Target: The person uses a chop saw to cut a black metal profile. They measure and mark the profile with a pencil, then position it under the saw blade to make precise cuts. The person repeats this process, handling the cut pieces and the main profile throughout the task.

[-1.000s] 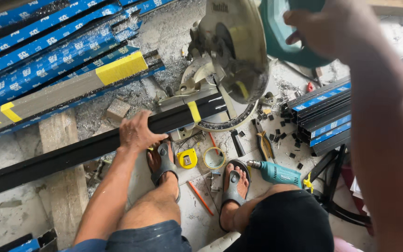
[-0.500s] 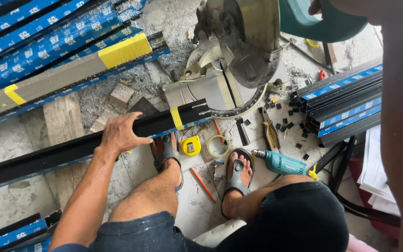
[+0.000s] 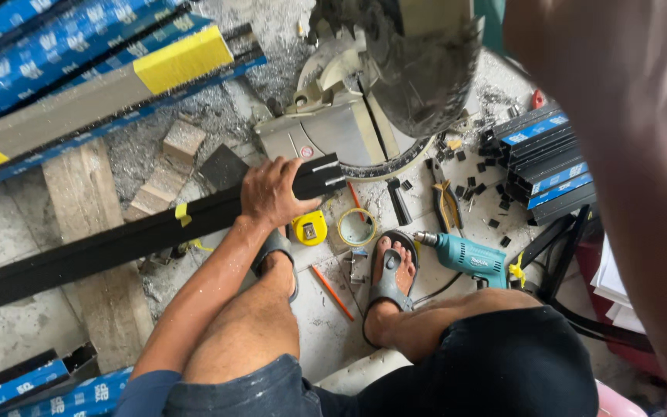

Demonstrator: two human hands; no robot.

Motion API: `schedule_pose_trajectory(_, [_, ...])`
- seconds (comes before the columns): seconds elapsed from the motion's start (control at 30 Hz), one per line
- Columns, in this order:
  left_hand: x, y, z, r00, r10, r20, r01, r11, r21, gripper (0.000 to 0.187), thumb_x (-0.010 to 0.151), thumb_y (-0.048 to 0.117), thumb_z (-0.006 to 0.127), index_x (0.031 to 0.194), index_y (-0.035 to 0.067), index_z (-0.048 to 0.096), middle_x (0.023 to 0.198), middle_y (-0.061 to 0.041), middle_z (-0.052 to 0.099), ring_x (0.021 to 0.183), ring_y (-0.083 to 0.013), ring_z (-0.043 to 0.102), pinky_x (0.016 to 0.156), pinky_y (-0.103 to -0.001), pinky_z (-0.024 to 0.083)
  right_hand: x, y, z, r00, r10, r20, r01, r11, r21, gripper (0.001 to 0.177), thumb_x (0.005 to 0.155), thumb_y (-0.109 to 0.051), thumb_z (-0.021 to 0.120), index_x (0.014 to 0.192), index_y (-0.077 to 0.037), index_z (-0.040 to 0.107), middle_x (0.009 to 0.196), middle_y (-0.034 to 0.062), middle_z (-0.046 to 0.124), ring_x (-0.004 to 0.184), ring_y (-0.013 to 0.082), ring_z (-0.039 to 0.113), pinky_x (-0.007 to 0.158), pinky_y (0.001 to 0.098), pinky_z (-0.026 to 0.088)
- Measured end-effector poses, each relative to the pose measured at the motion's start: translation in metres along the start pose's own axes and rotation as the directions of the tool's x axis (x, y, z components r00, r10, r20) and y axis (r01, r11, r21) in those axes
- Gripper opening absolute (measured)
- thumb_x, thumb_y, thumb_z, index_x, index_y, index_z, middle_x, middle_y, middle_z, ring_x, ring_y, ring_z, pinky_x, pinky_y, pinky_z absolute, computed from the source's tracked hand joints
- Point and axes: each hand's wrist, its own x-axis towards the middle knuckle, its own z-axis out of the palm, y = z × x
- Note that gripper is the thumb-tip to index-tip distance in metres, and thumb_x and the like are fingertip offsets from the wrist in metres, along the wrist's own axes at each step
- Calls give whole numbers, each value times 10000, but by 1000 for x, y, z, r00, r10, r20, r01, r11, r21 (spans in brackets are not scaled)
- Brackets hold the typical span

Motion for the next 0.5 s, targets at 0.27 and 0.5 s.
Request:
schedule_pose_trajectory(0.27, [20,-9,-23,984,-32,178,71,973,-220,853,651,738,826,1270,176,655,998,-68,698,899,-333,738,794,-533,571,-153,-110,215,741,-603,-297,636,486,599,444,801,-421,807,1079,-88,708,845,119,628,714,334,614,621,478,482])
schedule_pose_trajectory(0.5, [36,-2,-17,957,18,288,81,942,-326,937,760,709,805,1469,166,522,1155,-113,718,1010,-349,740,897,-536,532,-238,-143,327,835,-501,226,398,834,381,983,563,-562,854,1369,-111,518,1086,109,550,967,307,557,857,450,413])
